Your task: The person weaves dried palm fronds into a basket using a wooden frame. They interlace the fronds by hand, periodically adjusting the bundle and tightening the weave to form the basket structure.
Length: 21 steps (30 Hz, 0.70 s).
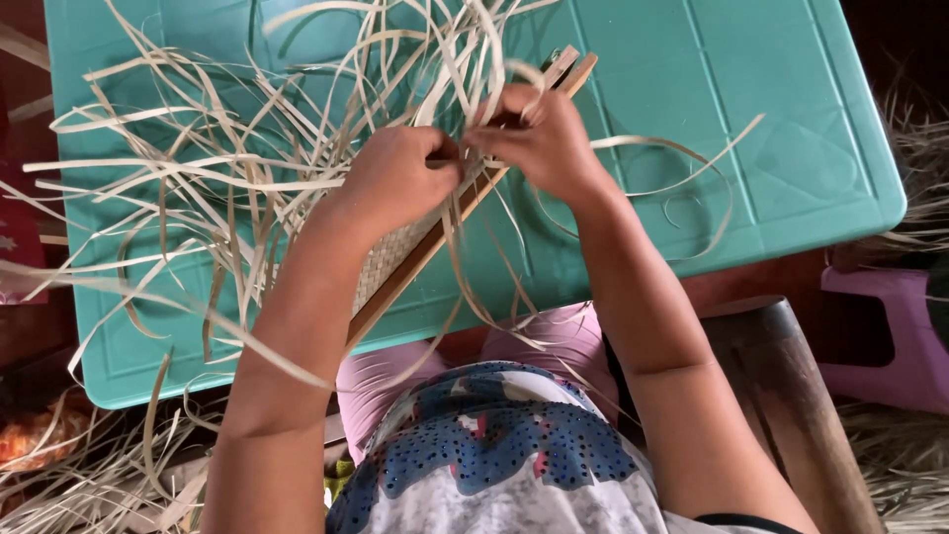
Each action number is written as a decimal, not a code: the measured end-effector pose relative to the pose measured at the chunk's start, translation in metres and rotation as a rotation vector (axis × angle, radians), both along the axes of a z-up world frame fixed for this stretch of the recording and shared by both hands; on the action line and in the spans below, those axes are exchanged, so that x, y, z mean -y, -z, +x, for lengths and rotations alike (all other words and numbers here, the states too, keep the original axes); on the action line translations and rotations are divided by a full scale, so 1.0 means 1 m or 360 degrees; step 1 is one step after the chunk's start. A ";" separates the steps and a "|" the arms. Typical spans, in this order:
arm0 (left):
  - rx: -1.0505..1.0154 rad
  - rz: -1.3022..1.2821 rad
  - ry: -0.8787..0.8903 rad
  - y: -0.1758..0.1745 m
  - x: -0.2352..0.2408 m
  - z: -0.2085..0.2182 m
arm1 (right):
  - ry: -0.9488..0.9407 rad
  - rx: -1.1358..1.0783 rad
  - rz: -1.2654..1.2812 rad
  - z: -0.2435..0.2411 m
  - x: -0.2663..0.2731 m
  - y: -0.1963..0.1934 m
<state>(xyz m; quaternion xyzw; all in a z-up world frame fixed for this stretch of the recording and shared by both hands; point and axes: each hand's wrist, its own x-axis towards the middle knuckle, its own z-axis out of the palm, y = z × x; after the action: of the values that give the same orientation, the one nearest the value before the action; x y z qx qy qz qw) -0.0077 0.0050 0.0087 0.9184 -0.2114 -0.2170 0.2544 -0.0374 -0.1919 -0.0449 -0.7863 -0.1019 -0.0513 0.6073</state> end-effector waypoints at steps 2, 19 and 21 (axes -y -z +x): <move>-0.0014 0.0008 0.0007 -0.002 0.000 0.002 | 0.0094 0.0065 0.0068 -0.001 0.002 -0.008; 0.0251 -0.0223 -0.0005 0.045 -0.012 0.026 | 0.0203 0.0360 -0.0036 -0.077 0.001 -0.038; 0.0186 -0.0245 0.0018 0.029 -0.006 0.019 | 0.0357 0.0372 0.0063 -0.083 0.021 -0.041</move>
<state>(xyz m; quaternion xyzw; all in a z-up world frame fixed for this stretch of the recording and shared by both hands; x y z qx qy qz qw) 0.0116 0.0110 -0.0202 0.9060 -0.2472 -0.1476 0.3101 -0.1202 -0.2133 -0.0041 -0.7693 -0.0824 -0.2119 0.5971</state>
